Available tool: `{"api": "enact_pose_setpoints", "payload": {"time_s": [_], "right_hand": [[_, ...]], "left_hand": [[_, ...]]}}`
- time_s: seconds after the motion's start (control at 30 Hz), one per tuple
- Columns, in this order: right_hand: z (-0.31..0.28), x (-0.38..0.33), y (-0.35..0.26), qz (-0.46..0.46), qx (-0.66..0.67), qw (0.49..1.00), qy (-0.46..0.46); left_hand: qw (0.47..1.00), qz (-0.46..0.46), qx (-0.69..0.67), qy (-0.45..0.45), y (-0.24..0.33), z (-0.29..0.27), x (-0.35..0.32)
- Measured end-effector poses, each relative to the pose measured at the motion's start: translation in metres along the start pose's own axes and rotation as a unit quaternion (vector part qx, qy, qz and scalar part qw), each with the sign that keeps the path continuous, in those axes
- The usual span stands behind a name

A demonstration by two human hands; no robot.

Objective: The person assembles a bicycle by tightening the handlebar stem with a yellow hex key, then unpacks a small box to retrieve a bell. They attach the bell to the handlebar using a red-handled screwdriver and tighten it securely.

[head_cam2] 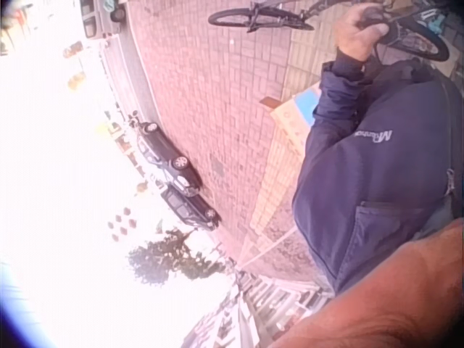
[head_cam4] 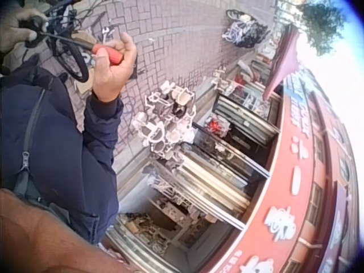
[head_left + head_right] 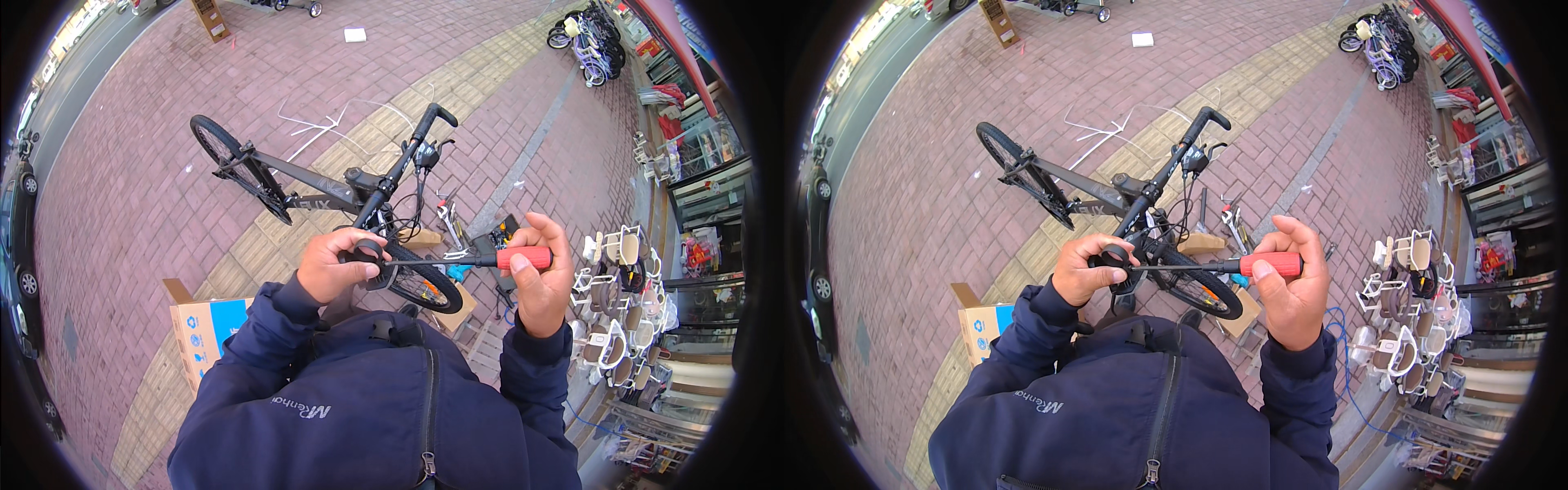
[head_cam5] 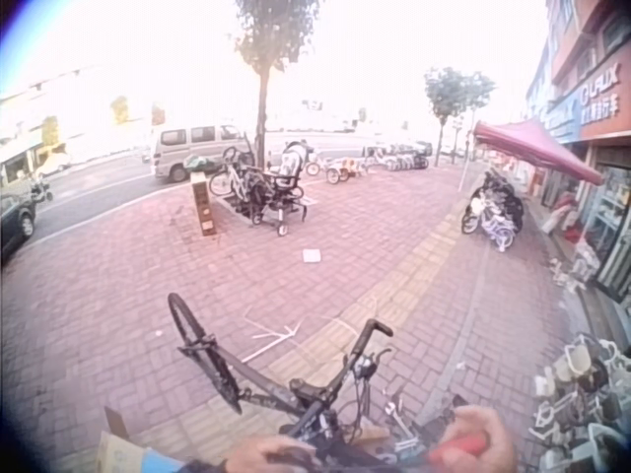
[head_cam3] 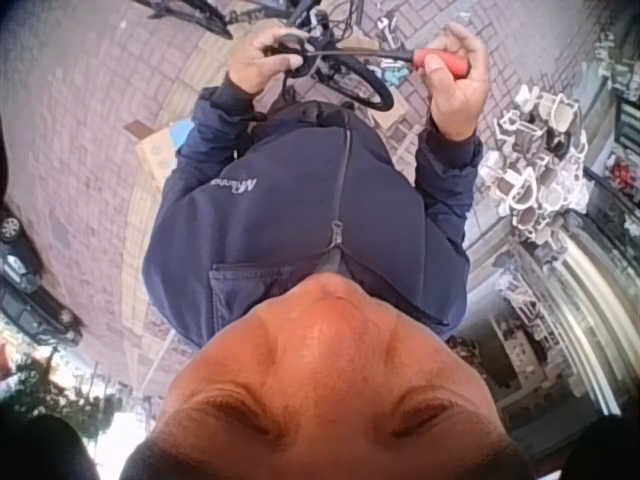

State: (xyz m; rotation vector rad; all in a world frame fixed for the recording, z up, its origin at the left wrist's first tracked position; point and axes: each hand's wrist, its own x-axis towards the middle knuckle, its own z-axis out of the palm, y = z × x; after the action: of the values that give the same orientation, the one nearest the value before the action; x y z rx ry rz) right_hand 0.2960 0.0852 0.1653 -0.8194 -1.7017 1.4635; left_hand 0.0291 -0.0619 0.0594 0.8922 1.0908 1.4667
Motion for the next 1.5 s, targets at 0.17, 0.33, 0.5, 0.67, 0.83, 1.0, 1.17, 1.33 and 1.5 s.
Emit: {"api": "enact_pose_setpoints", "payload": {"time_s": [0.17,0.33,0.5,0.67,0.83,1.0,1.17,1.33,1.5], "right_hand": [[0.004,0.002,-0.002,-0.071,-0.025,0.997,0.034],[-0.002,0.004,-0.006,-0.156,-0.009,0.984,0.086],[0.008,0.008,-0.009,-0.243,-0.207,0.946,-0.050],[0.063,0.000,0.024,-0.246,-0.314,0.902,-0.163],[0.063,0.003,0.040,-0.286,-0.315,0.895,-0.133],[0.038,0.008,0.040,-0.249,-0.279,0.911,-0.170],[0.015,0.020,0.065,-0.262,-0.271,0.898,-0.226],[0.017,0.063,0.118,-0.298,-0.278,0.890,-0.206],[0.051,0.121,0.173,-0.266,-0.314,0.898,-0.153]], "left_hand": [[0.999,0.001,-0.046,0.017,-0.005,0.007,0.003],[0.998,-0.011,-0.057,0.018,-0.007,0.009,0.003],[0.991,0.000,-0.126,0.035,-0.009,0.019,0.008],[0.974,-0.030,-0.218,0.056,-0.013,0.039,0.016],[0.962,-0.037,-0.270,0.020,-0.014,0.048,0.021],[0.984,-0.111,-0.136,0.003,-0.004,0.044,0.022],[0.988,-0.083,0.127,-0.002,0.005,0.046,0.032],[0.927,0.007,0.373,0.048,0.003,0.024,0.082],[0.843,0.032,0.534,0.054,-0.010,-0.036,0.159]]}}
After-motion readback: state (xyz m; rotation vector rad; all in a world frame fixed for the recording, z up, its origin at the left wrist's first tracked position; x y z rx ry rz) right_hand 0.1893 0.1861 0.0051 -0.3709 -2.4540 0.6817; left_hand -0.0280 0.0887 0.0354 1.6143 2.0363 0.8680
